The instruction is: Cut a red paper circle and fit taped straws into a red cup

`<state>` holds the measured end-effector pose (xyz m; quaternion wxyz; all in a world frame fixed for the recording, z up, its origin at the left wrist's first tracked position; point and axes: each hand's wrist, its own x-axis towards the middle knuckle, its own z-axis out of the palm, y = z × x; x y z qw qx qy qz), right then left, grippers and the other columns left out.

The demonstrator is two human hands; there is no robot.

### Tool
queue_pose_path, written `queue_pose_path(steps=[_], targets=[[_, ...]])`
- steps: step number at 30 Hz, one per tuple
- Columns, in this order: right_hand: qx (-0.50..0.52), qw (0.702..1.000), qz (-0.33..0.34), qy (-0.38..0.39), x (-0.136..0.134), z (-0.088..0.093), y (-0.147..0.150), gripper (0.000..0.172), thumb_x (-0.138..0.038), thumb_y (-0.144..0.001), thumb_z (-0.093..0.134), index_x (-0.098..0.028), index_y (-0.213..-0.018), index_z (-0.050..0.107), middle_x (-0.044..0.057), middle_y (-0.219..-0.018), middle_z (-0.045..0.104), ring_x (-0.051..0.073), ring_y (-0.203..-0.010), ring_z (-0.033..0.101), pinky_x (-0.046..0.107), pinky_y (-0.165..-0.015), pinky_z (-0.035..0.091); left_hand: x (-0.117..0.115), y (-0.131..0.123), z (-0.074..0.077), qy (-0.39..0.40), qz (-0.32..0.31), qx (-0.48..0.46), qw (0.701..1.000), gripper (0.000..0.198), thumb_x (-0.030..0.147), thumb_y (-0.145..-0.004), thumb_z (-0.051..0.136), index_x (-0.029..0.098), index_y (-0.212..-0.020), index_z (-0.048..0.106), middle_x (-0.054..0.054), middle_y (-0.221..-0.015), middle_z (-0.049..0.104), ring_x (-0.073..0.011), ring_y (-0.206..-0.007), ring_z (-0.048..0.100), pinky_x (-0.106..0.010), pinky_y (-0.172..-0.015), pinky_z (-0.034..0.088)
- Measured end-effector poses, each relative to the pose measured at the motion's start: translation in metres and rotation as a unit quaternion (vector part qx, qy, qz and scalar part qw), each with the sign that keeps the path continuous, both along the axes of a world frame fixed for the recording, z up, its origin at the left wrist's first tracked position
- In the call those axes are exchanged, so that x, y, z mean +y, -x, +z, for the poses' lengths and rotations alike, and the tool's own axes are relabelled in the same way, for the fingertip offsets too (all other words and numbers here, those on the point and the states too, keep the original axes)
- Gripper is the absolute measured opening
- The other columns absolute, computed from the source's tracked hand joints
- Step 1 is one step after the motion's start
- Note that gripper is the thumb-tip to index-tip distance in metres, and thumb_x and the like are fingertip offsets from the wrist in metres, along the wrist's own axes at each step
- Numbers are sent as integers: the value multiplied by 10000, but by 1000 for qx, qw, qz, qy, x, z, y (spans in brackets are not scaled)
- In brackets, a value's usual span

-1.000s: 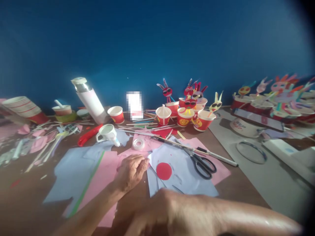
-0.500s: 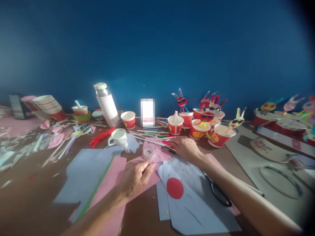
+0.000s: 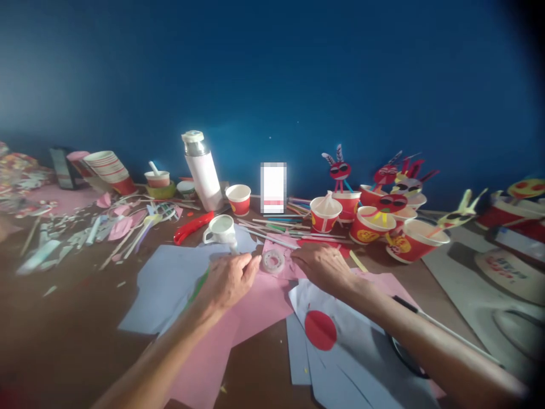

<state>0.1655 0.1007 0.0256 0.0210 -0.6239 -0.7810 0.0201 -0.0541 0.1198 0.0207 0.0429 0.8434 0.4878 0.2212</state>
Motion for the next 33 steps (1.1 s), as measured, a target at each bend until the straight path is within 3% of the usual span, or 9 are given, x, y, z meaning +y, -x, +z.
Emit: queue_pose_path(steps=[4, 7, 14, 19, 22, 26, 33], targets=[[-32, 998, -58, 0, 24, -5, -5, 355, -433, -897, 391, -164, -1010, 594, 120, -871, 686, 256, -764, 643, 295, -592, 402, -8, -9, -4, 52, -18, 27, 998, 416, 381, -879, 368, 181, -517, 412, 17, -455, 462, -104, -450, 407, -247, -487, 195], [-54, 993, -101, 5, 40, -9, -8, 421, -438, -879, 424, -105, -1114, 531, 162, -831, 688, 291, -754, 657, 327, -603, 435, -12, -13, -2, 88, -22, 32, 995, 409, 372, -876, 372, 179, -520, 431, 16, -455, 478, -101, -445, 416, -245, -482, 181], [-63, 995, -77, 21, 37, -14, -5, 441, -531, -851, 421, -183, -1094, 545, 116, -843, 698, 285, -785, 661, 332, -628, 453, -11, -12, -1, 135, -16, 49, 989, 384, 366, -879, 351, 184, -559, 457, 9, -488, 519, -105, -466, 432, -250, -483, 165], [-58, 996, -70, 22, 38, -12, -11, 336, -396, -932, 307, -250, -1146, 521, 75, -886, 706, 246, -811, 666, 298, -630, 446, -10, -13, -2, 143, -12, 57, 988, 370, 357, -884, 338, 190, -583, 471, 8, -483, 519, -106, -463, 456, -255, -482, 165], [-60, 994, -91, 20, 51, -12, -15, 338, -286, -953, 255, -212, -1184, 490, 97, -897, 704, 239, -825, 668, 297, -643, 449, -10, -13, -3, 145, -7, 61, 987, 368, 354, -891, 326, 194, -593, 472, 6, -500, 533, -112, -481, 489, -257, -489, 172], [-70, 992, -100, 35, 65, -13, -15, 285, -202, -924, 313, -167, -1079, 550, 118, -852, 705, 258, -782, 675, 302, -610, 457, -8, -13, -5, 157, -25, 63, 985, 352, 347, -894, 329, 198, -619, 491, 1, -526, 556, -119, -505, 521, -257, -504, 198], [-87, 990, -85, 67, 62, -9, -17, 240, -171, -899, 385, -181, -1001, 603, 111, -863, 698, 255, -798, 667, 306, -618, 473, -9, -12, -14, 146, -36, 50, 987, 377, 343, -912, 298, 199, -600, 453, 19, -572, 566, -112, -515, 505, -253, -516, 217]])
